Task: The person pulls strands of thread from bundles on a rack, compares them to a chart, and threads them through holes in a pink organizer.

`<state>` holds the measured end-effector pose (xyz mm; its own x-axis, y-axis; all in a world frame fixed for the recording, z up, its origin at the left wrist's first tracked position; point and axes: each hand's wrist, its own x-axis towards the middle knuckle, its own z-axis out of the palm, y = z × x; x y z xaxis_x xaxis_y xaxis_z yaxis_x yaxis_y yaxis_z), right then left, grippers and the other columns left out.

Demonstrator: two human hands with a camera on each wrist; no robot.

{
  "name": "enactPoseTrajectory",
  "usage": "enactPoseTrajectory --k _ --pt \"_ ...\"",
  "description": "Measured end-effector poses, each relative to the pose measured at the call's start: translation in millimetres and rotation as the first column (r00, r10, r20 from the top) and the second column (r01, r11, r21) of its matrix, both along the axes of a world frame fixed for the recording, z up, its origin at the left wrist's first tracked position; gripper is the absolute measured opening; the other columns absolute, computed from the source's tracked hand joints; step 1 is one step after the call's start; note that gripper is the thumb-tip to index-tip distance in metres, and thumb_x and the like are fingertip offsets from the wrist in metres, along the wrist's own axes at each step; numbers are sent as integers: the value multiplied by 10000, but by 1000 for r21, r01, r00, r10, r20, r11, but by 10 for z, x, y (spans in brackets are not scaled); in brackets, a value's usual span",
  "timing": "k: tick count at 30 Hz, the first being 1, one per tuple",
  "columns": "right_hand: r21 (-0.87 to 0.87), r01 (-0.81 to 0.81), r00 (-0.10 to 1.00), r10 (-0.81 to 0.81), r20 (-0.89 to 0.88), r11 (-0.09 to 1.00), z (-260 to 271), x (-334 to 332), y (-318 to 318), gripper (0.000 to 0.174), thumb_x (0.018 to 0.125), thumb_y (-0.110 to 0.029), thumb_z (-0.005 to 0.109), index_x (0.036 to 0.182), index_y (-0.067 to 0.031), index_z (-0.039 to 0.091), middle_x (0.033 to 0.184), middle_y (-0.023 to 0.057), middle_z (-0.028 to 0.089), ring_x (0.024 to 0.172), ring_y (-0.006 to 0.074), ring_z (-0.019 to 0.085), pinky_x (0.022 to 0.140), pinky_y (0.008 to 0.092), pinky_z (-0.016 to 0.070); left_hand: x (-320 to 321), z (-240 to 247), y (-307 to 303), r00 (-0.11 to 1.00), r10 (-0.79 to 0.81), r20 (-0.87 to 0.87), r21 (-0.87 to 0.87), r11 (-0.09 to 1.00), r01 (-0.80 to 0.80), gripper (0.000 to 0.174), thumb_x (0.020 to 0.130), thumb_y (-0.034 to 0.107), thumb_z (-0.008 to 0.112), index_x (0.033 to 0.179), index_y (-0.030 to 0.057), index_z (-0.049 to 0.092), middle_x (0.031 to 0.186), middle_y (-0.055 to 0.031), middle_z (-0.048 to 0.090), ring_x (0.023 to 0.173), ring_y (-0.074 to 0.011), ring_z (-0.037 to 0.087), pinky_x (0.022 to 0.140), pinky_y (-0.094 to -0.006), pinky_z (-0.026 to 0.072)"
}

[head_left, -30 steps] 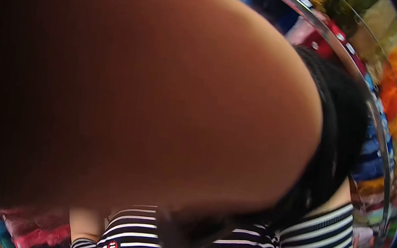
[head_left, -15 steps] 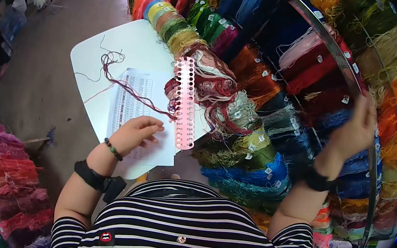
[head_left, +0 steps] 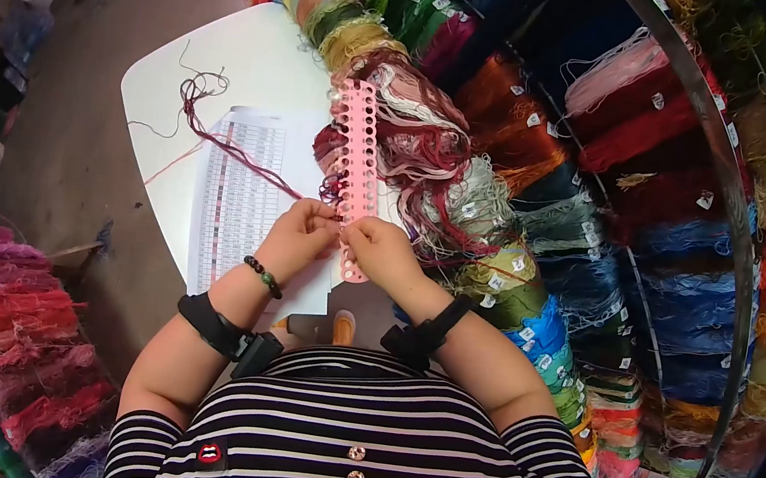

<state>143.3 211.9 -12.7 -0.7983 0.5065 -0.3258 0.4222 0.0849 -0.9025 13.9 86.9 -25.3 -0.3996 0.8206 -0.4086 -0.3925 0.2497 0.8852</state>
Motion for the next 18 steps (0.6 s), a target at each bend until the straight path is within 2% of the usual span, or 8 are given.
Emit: enactPoseTrajectory --k 2,5,8,11,14,18 --pt "-52 27 998 -30 -51 998 -87 17 22 213 916 -178 575 868 9 666 680 77 653 594 132 620 551 283 495 18 -7 36 1000 5 18 37 999 -5 288 910 48 598 1177 36 489 968 -40 632 870 -110 621 790 -252 520" --pt "-25 48 998 -49 -41 999 6 37 46 202 910 -174 586 867 6 666 683 72 653 596 113 609 557 276 491 32 -50 96 1000 27 -3 118 993 -26 332 874 1 591 1183 -11 471 929 -71 632 768 -117 622 706 -251 537" --pt "-76 23 998 -27 -56 997 47 32 92 192 901 -164 591 851 4 672 685 69 655 599 106 601 560 272 486 68 3 128 996 34 -82 80 996 -27 368 854 -9 606 1196 -22 471 884 -68 633 742 -115 621 677 -247 529" --pt "-52 44 997 -47 -60 998 18 42 109 196 891 -173 597 845 0 675 649 70 642 583 115 600 542 282 472 62 -21 121 978 42 -203 48 998 -33 403 836 -24 610 1214 -36 470 828 -60 633 715 -109 617 643 -238 514" --pt "92 15 999 -19 44 996 87 39 102 206 869 -196 605 854 -4 677 608 94 620 558 152 596 530 306 461 40 34 96 980 53 -194 24 998 -49 416 831 -38 592 1228 -42 471 799 -57 633 698 -107 617 620 -236 503" --pt "259 -33 999 27 24 965 85 10 98 213 847 -218 599 836 -18 669 622 155 610 571 275 608 546 379 468 3 81 79 986 29 -165 9 1000 -28 436 830 -34 599 1246 -43 467 806 -68 642 680 -112 620 613 -235 502"
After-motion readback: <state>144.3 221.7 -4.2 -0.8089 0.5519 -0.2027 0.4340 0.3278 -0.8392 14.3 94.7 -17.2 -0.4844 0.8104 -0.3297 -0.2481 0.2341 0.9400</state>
